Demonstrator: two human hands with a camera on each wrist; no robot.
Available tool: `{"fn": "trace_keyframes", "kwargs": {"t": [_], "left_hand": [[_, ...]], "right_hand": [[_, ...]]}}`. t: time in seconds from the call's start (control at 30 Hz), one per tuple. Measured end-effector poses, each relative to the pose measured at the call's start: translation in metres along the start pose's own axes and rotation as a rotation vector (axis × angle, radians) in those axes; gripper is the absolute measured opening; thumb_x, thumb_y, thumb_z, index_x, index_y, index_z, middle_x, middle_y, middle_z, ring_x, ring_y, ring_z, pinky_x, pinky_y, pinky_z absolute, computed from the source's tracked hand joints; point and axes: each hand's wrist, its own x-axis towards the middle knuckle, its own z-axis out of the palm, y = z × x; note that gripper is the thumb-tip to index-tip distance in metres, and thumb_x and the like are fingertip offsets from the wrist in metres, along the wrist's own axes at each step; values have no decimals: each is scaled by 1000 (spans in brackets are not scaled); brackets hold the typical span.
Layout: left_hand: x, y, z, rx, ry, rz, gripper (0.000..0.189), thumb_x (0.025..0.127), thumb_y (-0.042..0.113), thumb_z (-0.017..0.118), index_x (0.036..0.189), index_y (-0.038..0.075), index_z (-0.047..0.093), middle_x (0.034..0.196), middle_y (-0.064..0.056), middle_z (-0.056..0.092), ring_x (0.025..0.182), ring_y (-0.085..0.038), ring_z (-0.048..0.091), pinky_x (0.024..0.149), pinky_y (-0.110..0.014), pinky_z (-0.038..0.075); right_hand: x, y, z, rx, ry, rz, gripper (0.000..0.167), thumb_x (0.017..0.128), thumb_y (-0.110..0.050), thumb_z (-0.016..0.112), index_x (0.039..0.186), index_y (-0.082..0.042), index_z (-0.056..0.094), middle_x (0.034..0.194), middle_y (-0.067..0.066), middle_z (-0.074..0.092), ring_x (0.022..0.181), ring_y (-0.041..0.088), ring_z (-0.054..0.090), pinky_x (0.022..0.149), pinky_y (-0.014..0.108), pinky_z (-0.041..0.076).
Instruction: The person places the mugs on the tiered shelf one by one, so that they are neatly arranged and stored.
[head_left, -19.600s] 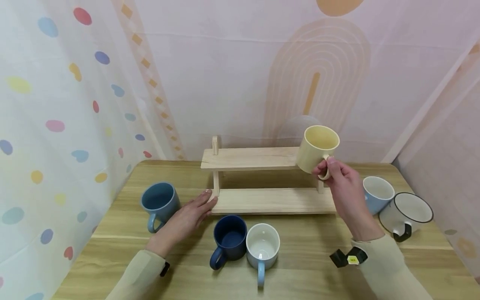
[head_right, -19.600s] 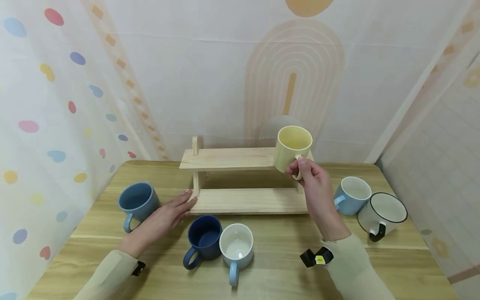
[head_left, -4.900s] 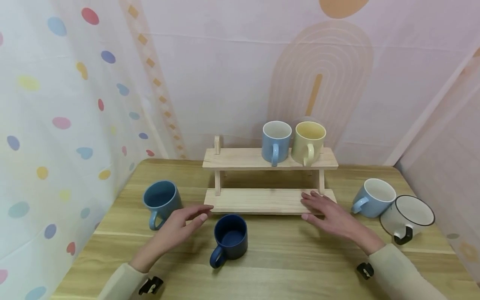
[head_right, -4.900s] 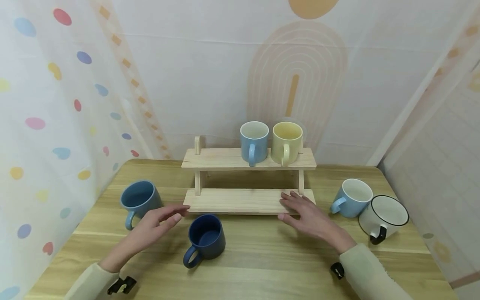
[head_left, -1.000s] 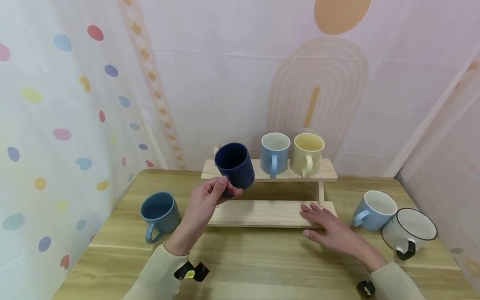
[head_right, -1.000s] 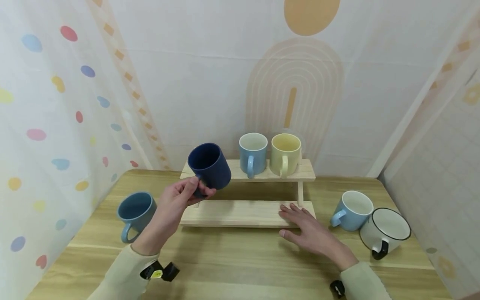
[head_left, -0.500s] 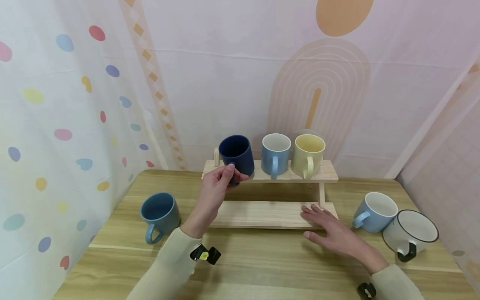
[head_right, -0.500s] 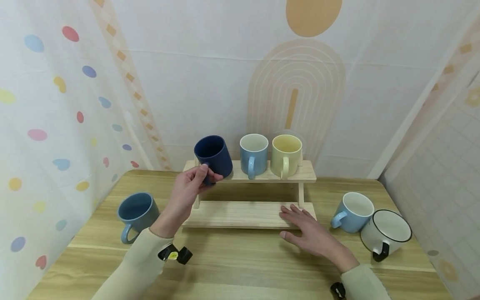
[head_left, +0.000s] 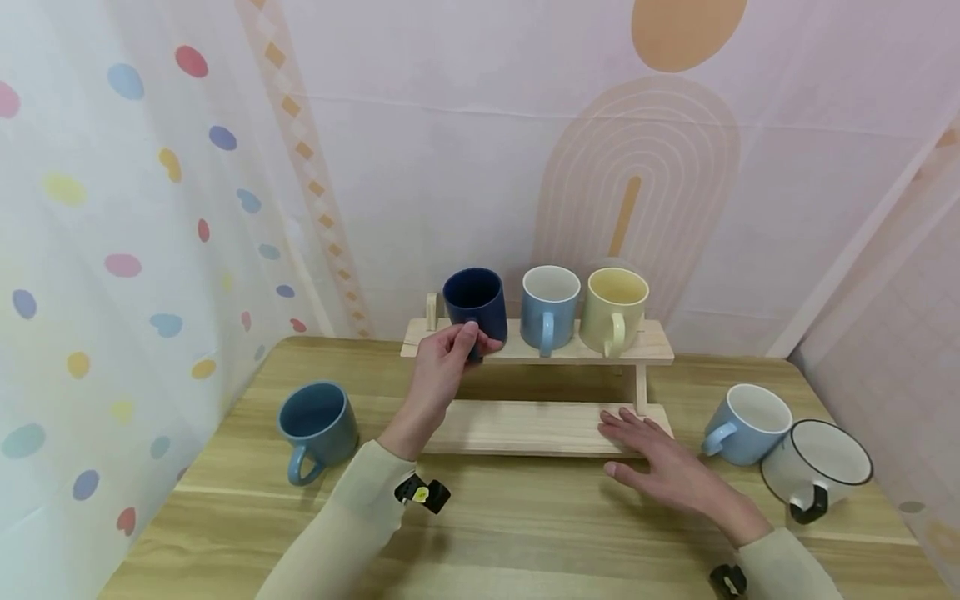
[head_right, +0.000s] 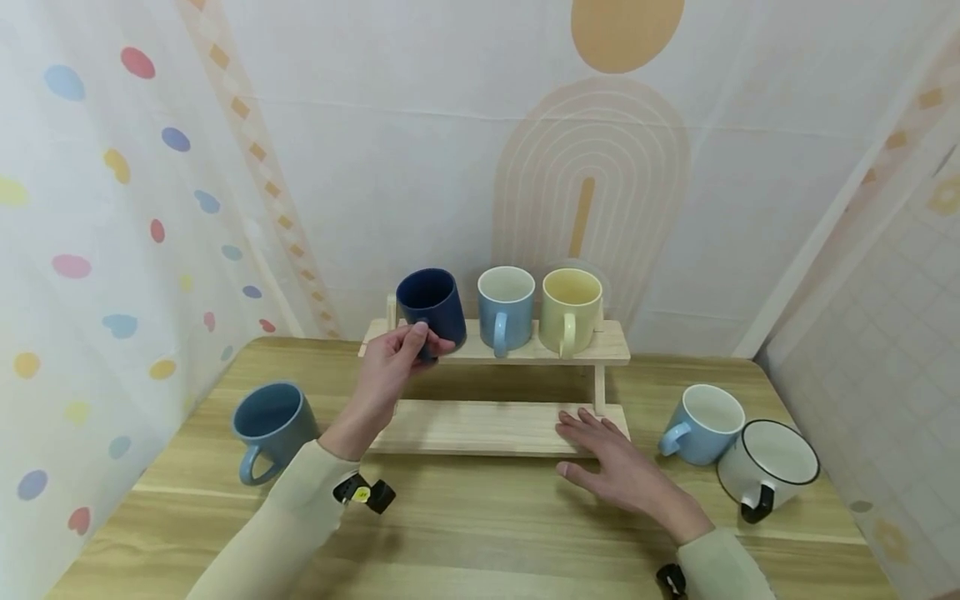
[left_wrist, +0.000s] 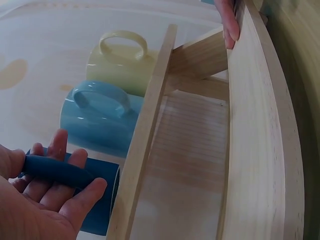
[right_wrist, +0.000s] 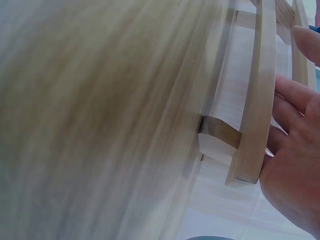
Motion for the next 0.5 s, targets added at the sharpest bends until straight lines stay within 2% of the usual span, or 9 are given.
{"fn": "trace_keyframes", "kwargs": {"t": [0.23, 0.5], "left_hand": [[3, -1, 4, 2, -11, 15, 40, 110, 34, 52, 105, -1, 70, 109, -13, 78, 115, -27, 70, 102, -45, 54], [4, -2, 11, 14, -33, 13, 37, 111, 30, 50, 104, -1, 69, 111, -13, 77, 117, -26, 69, 104, -45, 53]], "right_hand": [[1, 1, -1, 1, 5, -13, 57, 101, -33, 69, 146, 0, 57, 157, 15, 49, 148, 46, 34, 117, 67, 25], [0, 1, 0, 0, -3, -4, 58, 101, -34, 68, 146, 0, 56, 157, 15, 48, 149, 46, 33, 118, 66, 25]]}}
